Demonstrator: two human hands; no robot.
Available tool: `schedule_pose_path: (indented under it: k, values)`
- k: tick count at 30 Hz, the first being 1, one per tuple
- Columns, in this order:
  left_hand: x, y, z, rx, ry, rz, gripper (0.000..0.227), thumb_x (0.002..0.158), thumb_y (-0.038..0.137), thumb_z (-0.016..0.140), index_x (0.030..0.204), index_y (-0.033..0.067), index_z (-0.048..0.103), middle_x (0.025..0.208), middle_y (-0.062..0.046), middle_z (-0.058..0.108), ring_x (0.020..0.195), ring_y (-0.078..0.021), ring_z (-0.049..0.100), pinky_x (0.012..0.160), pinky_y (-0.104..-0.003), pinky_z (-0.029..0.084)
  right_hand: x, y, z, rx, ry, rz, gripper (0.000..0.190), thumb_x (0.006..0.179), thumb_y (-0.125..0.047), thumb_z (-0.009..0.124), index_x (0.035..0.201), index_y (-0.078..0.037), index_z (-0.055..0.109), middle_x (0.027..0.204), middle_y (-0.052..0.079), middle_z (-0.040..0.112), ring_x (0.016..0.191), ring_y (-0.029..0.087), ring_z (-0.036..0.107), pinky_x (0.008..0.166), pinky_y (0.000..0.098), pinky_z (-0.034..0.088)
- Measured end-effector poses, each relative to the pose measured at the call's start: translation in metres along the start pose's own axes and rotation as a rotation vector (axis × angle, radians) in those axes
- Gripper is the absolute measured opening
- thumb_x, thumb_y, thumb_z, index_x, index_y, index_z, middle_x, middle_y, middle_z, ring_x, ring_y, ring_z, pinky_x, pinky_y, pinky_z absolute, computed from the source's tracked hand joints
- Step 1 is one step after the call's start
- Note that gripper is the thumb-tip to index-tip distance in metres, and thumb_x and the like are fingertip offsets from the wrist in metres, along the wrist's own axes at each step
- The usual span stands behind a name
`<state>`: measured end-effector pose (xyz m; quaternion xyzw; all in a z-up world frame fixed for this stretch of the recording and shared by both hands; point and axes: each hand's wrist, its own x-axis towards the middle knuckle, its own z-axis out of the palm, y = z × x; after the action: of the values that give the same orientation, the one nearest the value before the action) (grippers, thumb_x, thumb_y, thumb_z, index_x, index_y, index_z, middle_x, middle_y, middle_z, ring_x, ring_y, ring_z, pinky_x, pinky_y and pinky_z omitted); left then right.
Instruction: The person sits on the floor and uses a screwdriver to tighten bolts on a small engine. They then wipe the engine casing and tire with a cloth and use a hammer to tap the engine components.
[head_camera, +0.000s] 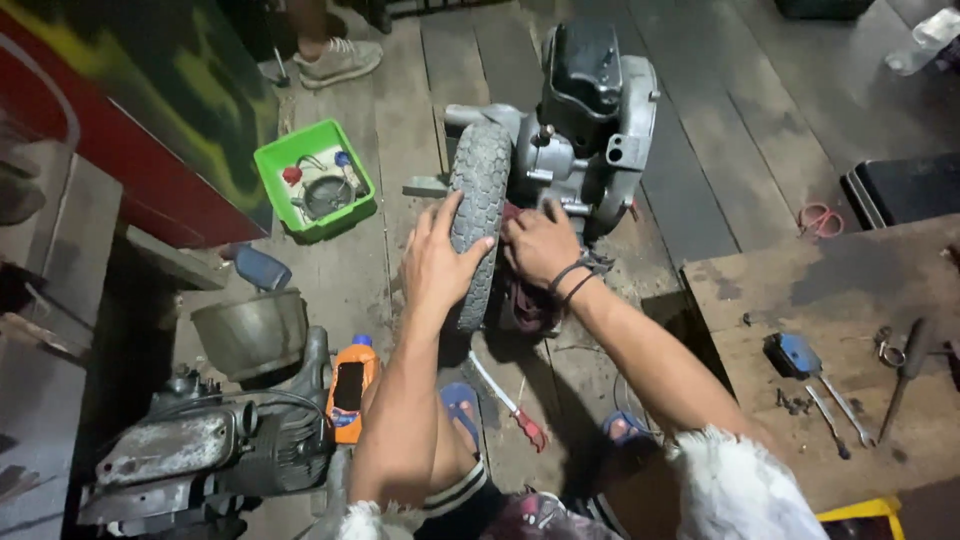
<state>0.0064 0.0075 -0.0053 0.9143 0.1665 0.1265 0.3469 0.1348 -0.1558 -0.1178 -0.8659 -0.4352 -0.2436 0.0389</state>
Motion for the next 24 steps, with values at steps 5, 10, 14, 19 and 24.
schedule_pose_path:
  k: [5,10,14,19,24]
  values:
    - [-0.004,-0.002,0.001,0.022,-0.008,-0.015,0.076,0.083,0.044,0.08,0.15,0.0329,0.047,0.141,-0.02,0.055,0.12,-0.0488,0.06,0.095,-0.063,0.051,-0.018,-0.006,-0.004,0.075,0.085,-0.224,0.018,0.081,-0.032,0.064,0.087,-0.017,0.071,0.083,0.005,0.071,0.087,0.023,0.071,0.092,0.0451,0.047]
    - [0.0,0.001,0.001,0.026,-0.001,-0.013,0.075,0.084,0.043,0.08,0.15,0.0308,0.048,0.14,-0.02,0.056,0.119,-0.0482,0.061,0.094,-0.063,0.052,-0.005,0.004,-0.012,-0.136,0.144,-0.119,0.012,0.085,-0.025,0.058,0.091,-0.019,0.066,0.088,0.005,0.065,0.092,0.027,0.062,0.084,0.0488,0.041]
    - [-0.006,-0.002,0.011,0.01,0.02,0.01,0.074,0.083,0.043,0.081,0.149,0.0305,0.05,0.138,-0.018,0.057,0.117,-0.0479,0.062,0.096,-0.061,0.051,-0.023,-0.019,-0.025,0.075,-0.101,-0.082,0.019,0.086,-0.03,0.061,0.093,-0.018,0.073,0.088,0.005,0.073,0.092,0.027,0.069,0.077,0.0458,0.047]
    - [-0.002,0.0,-0.001,0.029,0.024,0.011,0.076,0.082,0.043,0.081,0.15,0.029,0.049,0.139,-0.017,0.057,0.115,-0.0487,0.062,0.094,-0.063,0.052,0.01,0.007,-0.019,-0.177,0.094,-0.029,0.015,0.092,-0.024,0.057,0.095,-0.018,0.072,0.091,0.007,0.07,0.091,0.029,0.063,0.073,0.046,0.04]
    - [-0.001,0.002,-0.005,0.001,0.006,0.0,0.076,0.082,0.041,0.083,0.149,0.0314,0.049,0.139,-0.016,0.057,0.118,-0.0488,0.061,0.096,-0.062,0.051,-0.021,-0.038,-0.02,0.002,-0.189,-0.033,0.024,0.087,-0.042,0.059,0.093,-0.024,0.073,0.095,-0.003,0.07,0.104,0.026,0.057,0.092,0.0501,0.038]
